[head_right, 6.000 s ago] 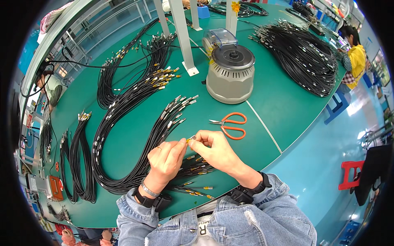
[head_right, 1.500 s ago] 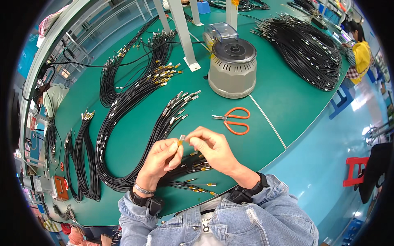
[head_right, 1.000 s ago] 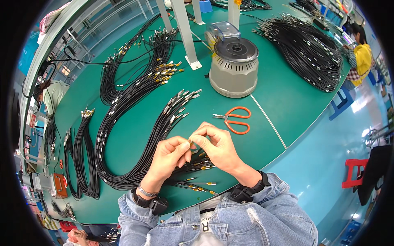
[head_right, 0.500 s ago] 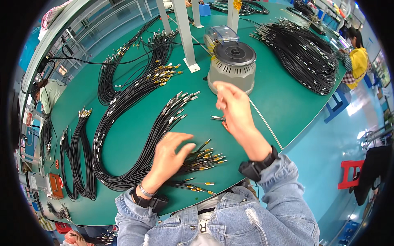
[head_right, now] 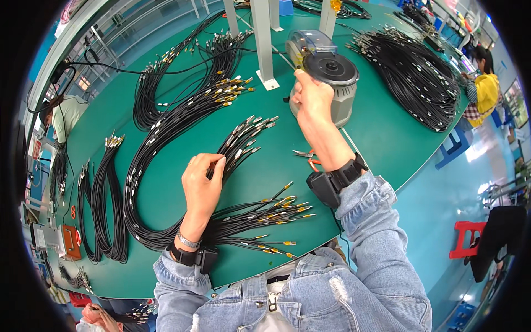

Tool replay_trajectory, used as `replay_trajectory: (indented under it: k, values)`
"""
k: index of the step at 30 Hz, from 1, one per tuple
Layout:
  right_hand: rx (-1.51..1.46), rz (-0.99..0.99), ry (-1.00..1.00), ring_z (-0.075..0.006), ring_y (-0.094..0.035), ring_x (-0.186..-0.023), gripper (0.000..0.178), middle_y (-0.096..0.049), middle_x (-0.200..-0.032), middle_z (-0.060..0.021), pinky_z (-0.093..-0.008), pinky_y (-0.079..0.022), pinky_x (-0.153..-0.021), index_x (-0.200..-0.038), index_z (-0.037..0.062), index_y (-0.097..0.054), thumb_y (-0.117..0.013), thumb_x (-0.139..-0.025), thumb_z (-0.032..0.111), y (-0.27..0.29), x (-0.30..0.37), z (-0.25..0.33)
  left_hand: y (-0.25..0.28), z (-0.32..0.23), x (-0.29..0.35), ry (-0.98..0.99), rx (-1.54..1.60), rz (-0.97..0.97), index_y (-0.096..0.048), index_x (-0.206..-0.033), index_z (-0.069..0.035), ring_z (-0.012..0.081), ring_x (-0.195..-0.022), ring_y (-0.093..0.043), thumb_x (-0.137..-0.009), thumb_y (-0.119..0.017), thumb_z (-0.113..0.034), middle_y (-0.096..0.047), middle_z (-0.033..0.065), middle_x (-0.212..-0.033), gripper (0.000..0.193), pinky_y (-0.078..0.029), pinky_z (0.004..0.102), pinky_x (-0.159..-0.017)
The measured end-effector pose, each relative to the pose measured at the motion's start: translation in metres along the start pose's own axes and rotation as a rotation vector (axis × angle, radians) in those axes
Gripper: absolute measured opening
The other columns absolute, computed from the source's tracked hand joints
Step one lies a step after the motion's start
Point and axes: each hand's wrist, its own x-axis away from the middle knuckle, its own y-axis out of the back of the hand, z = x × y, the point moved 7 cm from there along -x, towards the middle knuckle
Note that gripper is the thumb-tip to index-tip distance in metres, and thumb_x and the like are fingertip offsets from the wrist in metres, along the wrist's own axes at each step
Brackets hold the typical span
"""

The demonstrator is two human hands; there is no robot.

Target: Organizing and assembling electrical wire harnesses and connectors on a production workbench.

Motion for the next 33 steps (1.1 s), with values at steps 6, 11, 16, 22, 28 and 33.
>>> replay_trajectory:
  k: [6,11,16,22,28,33]
  values:
    - [-0.198,0.257,-0.174,-0.0044,-0.030,-0.044,0.011,-0.040,-0.057,0.0050,-0.0218,-0.031,-0.051,-0.079,0.0061,-0.053,-0.059,-0.086,0.013,-0.001,0.005,0.002,-0.010,0.010,0.007,0.042,-0.128,0.165,-0.061,-0.080,-0.003,0.0250,-0.070,-0.057,-0.073,-0.069,-0.008,-0.058,0.0077,-0.076,0.011,-0.046,0.0342,-0.062]
    - [-0.093,0.536,-0.275,-0.0052,-0.034,-0.049,0.012,-0.043,-0.059,0.0040,-0.0214,-0.033,-0.054,-0.081,0.0049,-0.055,-0.058,-0.087,0.015,-0.007,0.052,-0.004,-0.029,0.014,0.016,0.003,-0.293,0.324,-0.056,-0.082,-0.002,0.0266,-0.073,-0.055,-0.069,-0.071,-0.010,-0.055,0.0105,-0.080,0.021,-0.046,0.0369,-0.061]
    - [0.148,0.667,-0.249,-0.0080,-0.044,-0.063,0.011,-0.050,-0.071,0.0008,-0.0226,-0.038,-0.062,-0.084,0.0038,-0.056,-0.058,-0.086,0.015,0.002,0.103,-0.016,-0.027,0.010,0.015,0.037,-0.167,0.293,-0.056,-0.084,-0.002,0.0225,-0.072,-0.057,-0.072,-0.068,-0.006,-0.055,0.0090,-0.077,0.018,-0.047,0.0327,-0.062]
    - [0.365,0.747,-0.227,-0.0079,-0.048,-0.074,0.013,-0.053,-0.080,0.0007,-0.0228,-0.040,-0.069,-0.085,0.0024,-0.055,-0.057,-0.087,0.015,0.022,0.141,-0.031,-0.038,-0.002,0.030,0.375,0.377,0.357,-0.056,-0.088,0.000,0.0117,-0.067,-0.057,-0.079,-0.063,-0.003,-0.059,0.0061,-0.076,0.012,-0.045,0.0241,-0.058]
    - [0.376,0.790,-0.282,-0.0039,-0.044,-0.071,0.015,-0.052,-0.078,0.0026,-0.0215,-0.038,-0.062,-0.086,0.0000,-0.054,-0.055,-0.089,0.014,0.023,0.155,-0.048,-0.029,-0.021,0.035,0.301,0.413,0.295,-0.059,-0.088,0.001,0.0071,-0.061,-0.056,-0.082,-0.062,-0.004,-0.062,0.0053,-0.074,0.008,-0.045,0.0211,-0.054]
    - [0.431,0.821,-0.304,-0.0039,-0.045,-0.072,0.016,-0.053,-0.078,0.0025,-0.0219,-0.038,-0.065,-0.083,0.0012,-0.054,-0.055,-0.090,0.015,0.020,0.158,-0.054,-0.023,-0.031,0.039,0.238,0.396,0.271,-0.062,-0.085,0.002,0.0082,-0.062,-0.057,-0.082,-0.063,-0.005,-0.062,0.0053,-0.073,0.007,-0.046,0.0218,-0.056]
